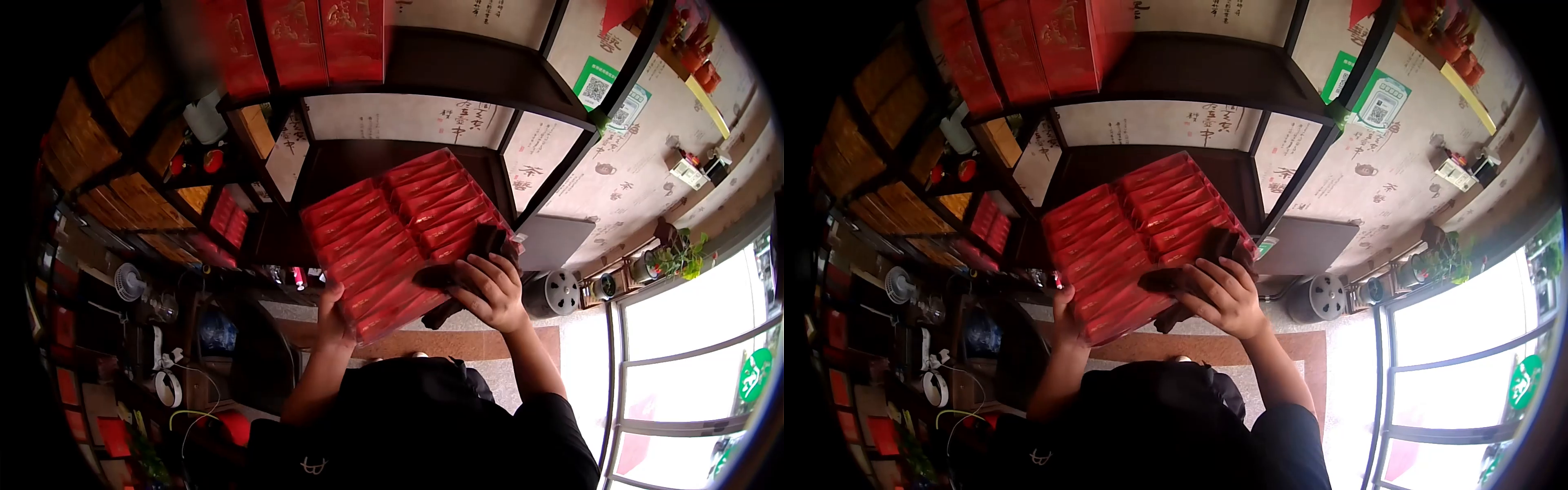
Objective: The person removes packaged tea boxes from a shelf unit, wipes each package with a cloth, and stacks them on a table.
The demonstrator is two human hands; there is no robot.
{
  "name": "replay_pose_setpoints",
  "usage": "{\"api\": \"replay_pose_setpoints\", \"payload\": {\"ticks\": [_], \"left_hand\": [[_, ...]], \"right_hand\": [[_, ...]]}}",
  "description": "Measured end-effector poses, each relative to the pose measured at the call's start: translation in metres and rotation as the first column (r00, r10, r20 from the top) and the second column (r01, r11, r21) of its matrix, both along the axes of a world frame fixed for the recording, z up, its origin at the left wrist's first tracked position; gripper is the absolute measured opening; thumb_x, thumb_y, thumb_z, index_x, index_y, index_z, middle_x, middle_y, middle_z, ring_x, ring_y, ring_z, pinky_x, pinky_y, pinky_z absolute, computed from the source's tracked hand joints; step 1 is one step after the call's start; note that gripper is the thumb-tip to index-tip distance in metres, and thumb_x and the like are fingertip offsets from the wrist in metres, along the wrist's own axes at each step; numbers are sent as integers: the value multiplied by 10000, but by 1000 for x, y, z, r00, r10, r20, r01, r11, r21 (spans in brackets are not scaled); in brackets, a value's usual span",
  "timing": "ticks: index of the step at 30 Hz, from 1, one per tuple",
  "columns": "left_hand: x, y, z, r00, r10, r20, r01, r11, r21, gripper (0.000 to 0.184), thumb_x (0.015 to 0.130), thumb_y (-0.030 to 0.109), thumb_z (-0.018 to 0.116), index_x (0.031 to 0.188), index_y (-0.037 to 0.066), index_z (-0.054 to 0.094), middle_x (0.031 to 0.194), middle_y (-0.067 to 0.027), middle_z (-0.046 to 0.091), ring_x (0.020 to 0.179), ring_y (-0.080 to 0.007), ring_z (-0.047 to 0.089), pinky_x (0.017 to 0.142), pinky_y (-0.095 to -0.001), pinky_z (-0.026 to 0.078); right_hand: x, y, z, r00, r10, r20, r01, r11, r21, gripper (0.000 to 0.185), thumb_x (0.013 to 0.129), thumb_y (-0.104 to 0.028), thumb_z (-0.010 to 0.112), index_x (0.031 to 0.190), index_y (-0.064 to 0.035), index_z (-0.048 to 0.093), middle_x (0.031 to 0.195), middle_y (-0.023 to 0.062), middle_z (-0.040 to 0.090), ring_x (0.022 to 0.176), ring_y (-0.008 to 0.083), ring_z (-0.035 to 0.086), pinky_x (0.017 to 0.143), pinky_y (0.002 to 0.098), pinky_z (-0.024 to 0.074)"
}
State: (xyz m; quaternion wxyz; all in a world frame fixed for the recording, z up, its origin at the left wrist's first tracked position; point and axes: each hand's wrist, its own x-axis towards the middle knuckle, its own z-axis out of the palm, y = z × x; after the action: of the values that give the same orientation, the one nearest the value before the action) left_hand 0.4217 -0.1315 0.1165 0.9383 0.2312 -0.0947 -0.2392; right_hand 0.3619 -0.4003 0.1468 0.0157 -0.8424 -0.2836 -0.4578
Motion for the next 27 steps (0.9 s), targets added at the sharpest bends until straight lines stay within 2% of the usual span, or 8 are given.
{"api": "replay_pose_setpoints", "payload": {"ticks": [2, 4, 10, 14, 18, 20, 24, 27], "left_hand": [[3, -7, -22, 1000, -2, -12, 1, 998, -55, 730, 866, 237, 612, 1467, 1, 269, 1452, -206, 419, 1278, -335, 507, 1059, -470, 448], [0, -17, -42, 986, 158, 45, -163, 976, 147, 665, 885, 239, 599, 1460, 68, 312, 1350, -166, 530, 1238, -299, 542, 1052, -449, 456], [-1, -25, -77, 983, 32, -179, -39, 999, -35, 605, 941, 289, 578, 1452, 88, 323, 1384, -138, 497, 1246, -261, 533, 1004, -413, 502], [-6, -33, -74, 987, 158, 6, -158, 986, 55, 711, 887, 292, 649, 1464, 85, 289, 1391, -138, 468, 1286, -283, 492, 1050, -441, 464], [-21, -40, -69, 971, 202, -127, -193, 978, 82, 699, 889, 278, 631, 1468, 62, 305, 1444, -136, 436, 1324, -305, 448, 1116, -492, 377], [-19, -43, -79, 970, 204, -135, -195, 978, 80, 738, 885, 289, 653, 1482, 76, 276, 1447, -121, 430, 1334, -304, 436, 1114, -500, 377], [-20, -43, -69, 971, 165, -175, -155, 986, 68, 711, 945, 387, 590, 1495, 88, 251, 1492, -100, 376, 1368, -292, 395, 1122, -492, 361], [-20, -40, -67, 942, 78, -325, -116, 988, -99, 721, 951, 436, 573, 1494, 89, 250, 1488, -103, 386, 1378, -291, 386, 1132, -494, 342]], "right_hand": [[-3, 20, 8, 976, 54, -212, -57, 998, -8, 356, 793, -201, 605, 1141, -248, 662, 1270, 61, 624, 1127, 237, 624, 947, 406, 500], [0, 45, 10, 916, 144, -376, -169, 985, -36, 407, 764, -281, 612, 1156, -193, 675, 1360, 133, 569, 1234, 292, 573, 1025, 448, 464], [18, 75, 18, 767, 199, -610, -90, 975, 204, 696, 783, -475, 652, 1381, -142, 523, 1410, 145, 516, 1275, 330, 528, 1035, 462, 452], [52, 54, 9, 828, -45, -558, 125, 987, 106, 727, 844, -455, 651, 1441, -98, 439, 1408, 141, 522, 1296, 336, 502, 1041, 490, 431], [103, 6, -15, 712, -455, -535, 584, 806, 93, 697, 900, -446, 606, 1435, -34, 430, 1385, 149, 544, 1309, 379, 473, 1076, 533, 370], [102, 12, -12, 695, -406, -594, 550, 832, 74, 688, 913, -469, 573, 1408, -6, 454, 1449, 151, 480, 1340, 386, 435, 1083, 560, 352], [64, 80, 5, 695, -47, -717, -2, 998, -68, 644, 939, -437, 542, 1438, -48, 423, 1548, 117, 342, 1424, 332, 321, 1103, 617, 285], [92, 93, -11, 716, 45, -697, -114, 992, -53, 604, 947, -435, 528, 1446, -108, 432, 1547, 91, 352, 1432, 322, 313, 1118, 604, 274]]}}
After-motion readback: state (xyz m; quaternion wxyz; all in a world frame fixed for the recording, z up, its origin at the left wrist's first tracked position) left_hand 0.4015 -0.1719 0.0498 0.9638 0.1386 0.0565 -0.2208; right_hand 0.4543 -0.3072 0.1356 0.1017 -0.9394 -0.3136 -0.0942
